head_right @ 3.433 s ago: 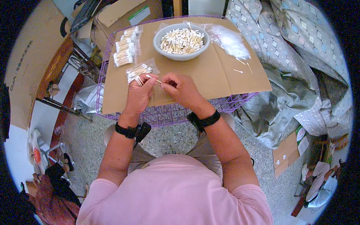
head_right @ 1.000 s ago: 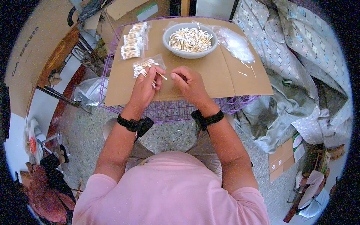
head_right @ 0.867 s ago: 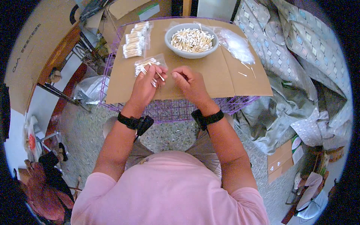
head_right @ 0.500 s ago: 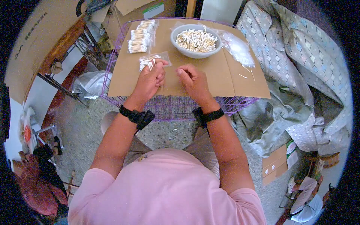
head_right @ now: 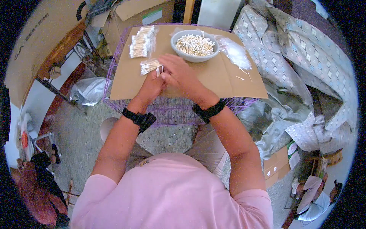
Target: Packaging several cotton swabs from a bowl into small plastic bags.
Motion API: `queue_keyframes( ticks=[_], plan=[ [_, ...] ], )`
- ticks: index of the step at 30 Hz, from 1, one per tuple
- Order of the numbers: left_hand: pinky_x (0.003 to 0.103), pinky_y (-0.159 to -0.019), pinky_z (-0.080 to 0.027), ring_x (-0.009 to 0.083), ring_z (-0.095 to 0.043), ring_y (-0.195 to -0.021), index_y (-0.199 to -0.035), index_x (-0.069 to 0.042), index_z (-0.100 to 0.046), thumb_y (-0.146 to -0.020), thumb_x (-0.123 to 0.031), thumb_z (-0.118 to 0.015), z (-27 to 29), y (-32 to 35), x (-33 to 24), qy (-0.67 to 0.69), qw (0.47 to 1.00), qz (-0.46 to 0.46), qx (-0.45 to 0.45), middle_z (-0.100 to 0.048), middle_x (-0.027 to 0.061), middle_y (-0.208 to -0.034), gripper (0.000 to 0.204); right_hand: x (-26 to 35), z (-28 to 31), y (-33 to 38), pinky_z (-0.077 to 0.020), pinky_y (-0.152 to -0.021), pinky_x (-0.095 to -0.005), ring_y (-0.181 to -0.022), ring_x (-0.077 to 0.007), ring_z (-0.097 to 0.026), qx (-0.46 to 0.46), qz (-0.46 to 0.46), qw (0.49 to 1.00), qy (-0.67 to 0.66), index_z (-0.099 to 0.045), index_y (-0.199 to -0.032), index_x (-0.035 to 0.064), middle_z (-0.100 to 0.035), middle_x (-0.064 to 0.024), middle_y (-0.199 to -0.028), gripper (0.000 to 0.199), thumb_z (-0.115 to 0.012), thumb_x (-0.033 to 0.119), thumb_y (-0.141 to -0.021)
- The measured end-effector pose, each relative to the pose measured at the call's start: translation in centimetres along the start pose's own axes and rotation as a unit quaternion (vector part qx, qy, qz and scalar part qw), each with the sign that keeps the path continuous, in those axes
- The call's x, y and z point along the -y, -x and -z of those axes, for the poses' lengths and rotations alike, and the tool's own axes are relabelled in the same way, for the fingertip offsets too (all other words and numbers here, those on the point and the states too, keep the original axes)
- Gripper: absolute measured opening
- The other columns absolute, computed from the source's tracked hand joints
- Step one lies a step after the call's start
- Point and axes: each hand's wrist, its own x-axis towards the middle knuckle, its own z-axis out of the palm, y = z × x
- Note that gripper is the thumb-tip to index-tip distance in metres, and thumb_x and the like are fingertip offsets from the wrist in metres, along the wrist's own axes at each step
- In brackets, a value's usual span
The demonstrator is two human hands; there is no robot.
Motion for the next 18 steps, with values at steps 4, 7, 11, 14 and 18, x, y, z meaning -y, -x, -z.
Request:
queue_keyframes(
  ticks=[4,7,11,14,18],
  plan=[
    [0.020,-0.050,-0.034,0.0025,-0.043,-0.060,-0.106,-0.006,-0.057,-0.093,-0.018,-0.050,-1.3,0.2,-0.3,0.064,0.991,-0.076,-0.089,-0.053,-0.0046,-0.074,0.019,-0.1,-0.5,0.2,-0.0342,-0.105,-0.0417,-0.124,-0.0329,-0.045,0.116,-0.012,0.993,0.027,-0.052,-0.127,0.0023,-0.053,-0.0163,-0.129,0.040,-0.055,0.017,-0.090],
    [0.020,-0.048,-0.032,0.0025,-0.042,-0.058,-0.107,-0.005,-0.057,-0.094,-0.018,-0.049,-0.2,0.7,0.4,0.063,0.994,-0.020,-0.087,-0.051,-0.0050,-0.072,0.020,0.5,-1.0,0.4,-0.0350,-0.104,-0.0425,-0.122,-0.0332,-0.046,0.104,-0.015,0.994,0.001,-0.053,-0.125,0.0022,-0.054,-0.0158,-0.127,0.040,-0.057,0.017,-0.089],
    [0.019,-0.045,-0.029,0.0030,-0.037,-0.052,-0.107,-0.005,-0.058,-0.098,-0.022,-0.048,-0.5,0.9,-1.4,0.101,0.991,0.071,-0.058,-0.046,-0.0050,-0.066,0.021,-0.6,1.0,0.1,-0.0383,-0.101,-0.0426,-0.116,-0.0327,-0.051,0.025,-0.001,1.000,-0.006,-0.056,-0.121,0.0039,-0.058,-0.0135,-0.122,0.037,-0.061,0.016,-0.087],
    [0.019,-0.044,-0.028,0.0033,-0.033,-0.049,-0.106,-0.005,-0.058,-0.100,-0.025,-0.047,-0.2,0.5,-0.8,0.133,0.988,0.060,-0.053,-0.041,-0.0049,-0.062,0.024,-2.6,5.5,-2.0,-0.0408,-0.099,-0.0410,-0.112,-0.0318,-0.053,0.033,0.002,0.997,0.073,-0.061,-0.114,0.0076,-0.061,-0.0119,-0.116,0.031,-0.063,0.015,-0.085],
    [0.019,-0.043,-0.027,0.0030,-0.032,-0.049,-0.106,-0.005,-0.058,-0.100,-0.025,-0.046,-0.5,0.5,-0.9,0.136,0.987,0.059,-0.067,-0.040,-0.0049,-0.061,0.024,-7.7,10.8,-3.6,-0.0439,-0.094,-0.0402,-0.108,-0.0314,-0.055,0.037,-0.035,0.990,0.135,-0.065,-0.103,0.0093,-0.063,-0.0111,-0.109,0.022,-0.065,0.013,-0.082]
  ],
)
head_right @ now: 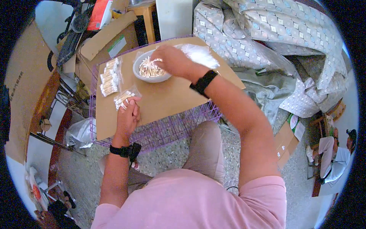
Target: Packaging several cotton swabs from a bowl into small plastic bags.
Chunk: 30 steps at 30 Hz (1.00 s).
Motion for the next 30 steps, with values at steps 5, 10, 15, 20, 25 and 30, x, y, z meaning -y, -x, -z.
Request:
queue_keyframes(
  ticks=[5,10,15,20,25,30],
  plan=[
    [0.021,-0.043,-0.028,0.0047,-0.033,-0.047,-0.104,-0.005,-0.058,-0.100,-0.023,-0.045,-0.1,0.1,0.0,-0.089,0.996,-0.027,-0.013,-0.039,-0.0044,-0.058,0.022,-6.2,0.7,-0.4,-0.0462,-0.084,-0.0436,-0.095,-0.0341,-0.058,0.146,-0.063,0.972,0.172,-0.066,-0.094,0.0075,-0.063,-0.0136,-0.097,0.017,-0.064,0.013,-0.078],
    [0.019,-0.044,-0.028,0.0022,-0.034,-0.050,-0.105,-0.005,-0.060,-0.100,-0.024,-0.047,0.0,-0.2,0.2,-0.088,0.996,-0.033,-0.008,-0.042,-0.0052,-0.060,0.024,-9.1,-1.5,-1.6,-0.0462,-0.082,-0.0448,-0.092,-0.0368,-0.059,0.138,-0.128,0.967,0.171,-0.067,-0.095,0.0082,-0.064,-0.0165,-0.093,0.019,-0.063,0.014,-0.077],
    [0.019,-0.045,-0.028,0.0022,-0.034,-0.051,-0.105,-0.006,-0.060,-0.100,-0.025,-0.048,0.1,-0.3,0.4,-0.061,0.998,-0.019,-0.014,-0.041,-0.0053,-0.060,0.023,-10.5,-3.6,-2.6,-0.0482,-0.078,-0.0485,-0.088,-0.0395,-0.061,0.099,-0.149,0.975,0.128,-0.064,-0.090,0.0059,-0.065,-0.0201,-0.089,0.014,-0.054,0.014,-0.082],
    [0.019,-0.045,-0.028,0.0027,-0.033,-0.050,-0.105,-0.005,-0.058,-0.100,-0.024,-0.047,0.2,-0.3,0.3,-0.028,0.999,-0.022,0.007,-0.040,-0.0046,-0.060,0.022,-10.0,-3.8,-3.4,-0.0485,-0.078,-0.0481,-0.089,-0.0397,-0.062,0.182,-0.142,0.956,0.179,-0.064,-0.091,0.0046,-0.065,-0.0199,-0.092,0.017,-0.052,0.015,-0.085],
    [0.020,-0.045,-0.028,0.0036,-0.032,-0.050,-0.105,-0.005,-0.058,-0.100,-0.022,-0.047,0.1,-0.3,0.0,-0.024,1.000,-0.012,0.006,-0.040,-0.0040,-0.060,0.021,-9.3,-3.3,-3.2,-0.0487,-0.078,-0.0489,-0.092,-0.0396,-0.062,0.196,-0.137,0.953,0.187,-0.063,-0.091,0.0040,-0.065,-0.0206,-0.096,0.024,-0.045,0.020,-0.091],
    [0.020,-0.045,-0.028,0.0041,-0.032,-0.050,-0.104,-0.005,-0.058,-0.100,-0.022,-0.047,0.0,-0.3,0.0,-0.028,0.999,-0.018,0.003,-0.040,-0.0038,-0.060,0.020,-8.1,-2.7,-3.2,-0.0488,-0.078,-0.0495,-0.093,-0.0390,-0.063,0.222,-0.152,0.944,0.191,-0.063,-0.093,0.0046,-0.065,-0.0211,-0.096,0.028,-0.041,0.022,-0.093]
  ],
)
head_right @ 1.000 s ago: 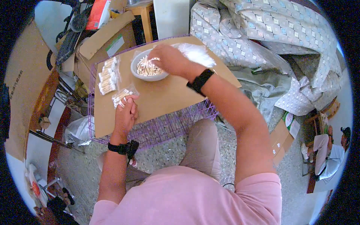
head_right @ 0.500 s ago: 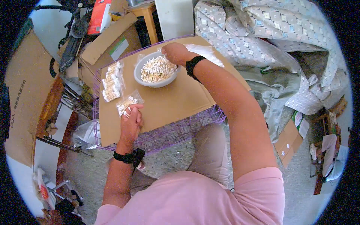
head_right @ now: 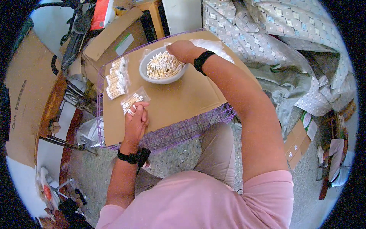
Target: Packaging several cotton swabs from a bowl into small plastic bags.
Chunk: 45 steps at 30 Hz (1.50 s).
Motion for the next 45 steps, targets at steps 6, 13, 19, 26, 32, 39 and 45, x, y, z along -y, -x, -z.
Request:
queue_keyframes(
  ticks=[6,13,19,26,32,39,45],
  plan=[
    [0.020,-0.044,-0.028,0.0045,-0.032,-0.049,-0.104,-0.005,-0.057,-0.100,-0.021,-0.046,-0.1,0.4,-0.3,0.019,1.000,0.007,0.000,-0.038,-0.0043,-0.059,0.020,-0.1,0.1,0.3,-0.0491,-0.076,-0.0480,-0.089,-0.0376,-0.064,-0.004,0.052,0.999,-0.001,-0.065,-0.085,0.0050,-0.066,-0.0197,-0.089,0.024,-0.049,0.022,-0.086],
    [0.020,-0.044,-0.028,0.0046,-0.032,-0.048,-0.104,-0.005,-0.057,-0.100,-0.022,-0.045,-0.5,0.0,0.0,0.014,1.000,0.001,-0.007,-0.038,-0.0042,-0.059,0.021,-1.7,1.8,2.0,-0.0480,-0.074,-0.0438,-0.084,-0.0344,-0.062,-0.055,0.051,0.997,0.030,-0.070,-0.085,0.0098,-0.066,-0.0142,-0.084,0.015,-0.058,0.017,-0.081],
    [0.020,-0.044,-0.028,0.0042,-0.031,-0.048,-0.105,-0.005,-0.057,-0.100,-0.023,-0.046,-0.2,0.0,0.1,0.006,1.000,-0.004,-0.003,-0.039,-0.0039,-0.060,0.022,-0.6,3.6,4.2,-0.0488,-0.073,-0.0432,-0.083,-0.0344,-0.063,-0.063,0.050,0.993,0.080,-0.071,-0.087,0.0090,-0.066,-0.0154,-0.083,0.017,-0.061,0.021,-0.082],
    [0.018,-0.044,-0.028,0.0028,-0.033,-0.050,-0.107,-0.005,-0.058,-0.099,-0.023,-0.049,-0.1,-0.5,0.0,0.035,0.999,0.009,-0.016,-0.044,-0.0043,-0.066,0.022,4.0,1.6,9.5,-0.0473,-0.068,-0.0452,-0.075,-0.0361,-0.062,-0.152,0.081,0.973,-0.151,-0.064,-0.080,0.0006,-0.064,-0.0208,-0.080,0.029,-0.056,0.027,-0.090],
    [0.017,-0.044,-0.026,0.0005,-0.034,-0.052,-0.118,-0.006,-0.058,-0.095,-0.021,-0.057,-1.0,-1.7,0.1,0.062,0.998,0.004,0.012,-0.048,-0.0075,-0.075,0.027,9.4,-3.4,11.8,-0.0457,-0.063,-0.0342,-0.066,-0.0240,-0.056,-0.122,0.010,0.865,-0.487,-0.063,-0.087,-0.0003,-0.061,-0.0160,-0.075,0.026,-0.058,0.025,-0.090],
    [0.017,-0.042,-0.026,-0.0005,-0.036,-0.051,-0.112,-0.006,-0.063,-0.092,-0.017,-0.061,-0.5,-2.5,0.5,0.082,0.996,0.003,-0.019,-0.054,-0.0078,-0.074,0.023,10.9,-6.8,11.2,-0.0472,-0.067,-0.0410,-0.075,-0.0345,-0.060,-0.148,0.008,0.913,-0.379,-0.065,-0.088,0.0019,-0.062,-0.0179,-0.081,0.023,-0.058,0.023,-0.089],
    [0.017,-0.042,-0.027,-0.0003,-0.036,-0.049,-0.109,-0.005,-0.063,-0.091,-0.013,-0.062,-0.5,-2.6,1.1,0.008,1.000,-0.003,-0.019,-0.057,-0.0073,-0.074,0.020,11.1,-7.7,11.0,-0.0461,-0.068,-0.0458,-0.078,-0.0372,-0.059,-0.153,0.019,0.937,-0.315,-0.064,-0.085,0.0040,-0.060,-0.0167,-0.081,0.024,-0.057,0.027,-0.089]
  ],
)
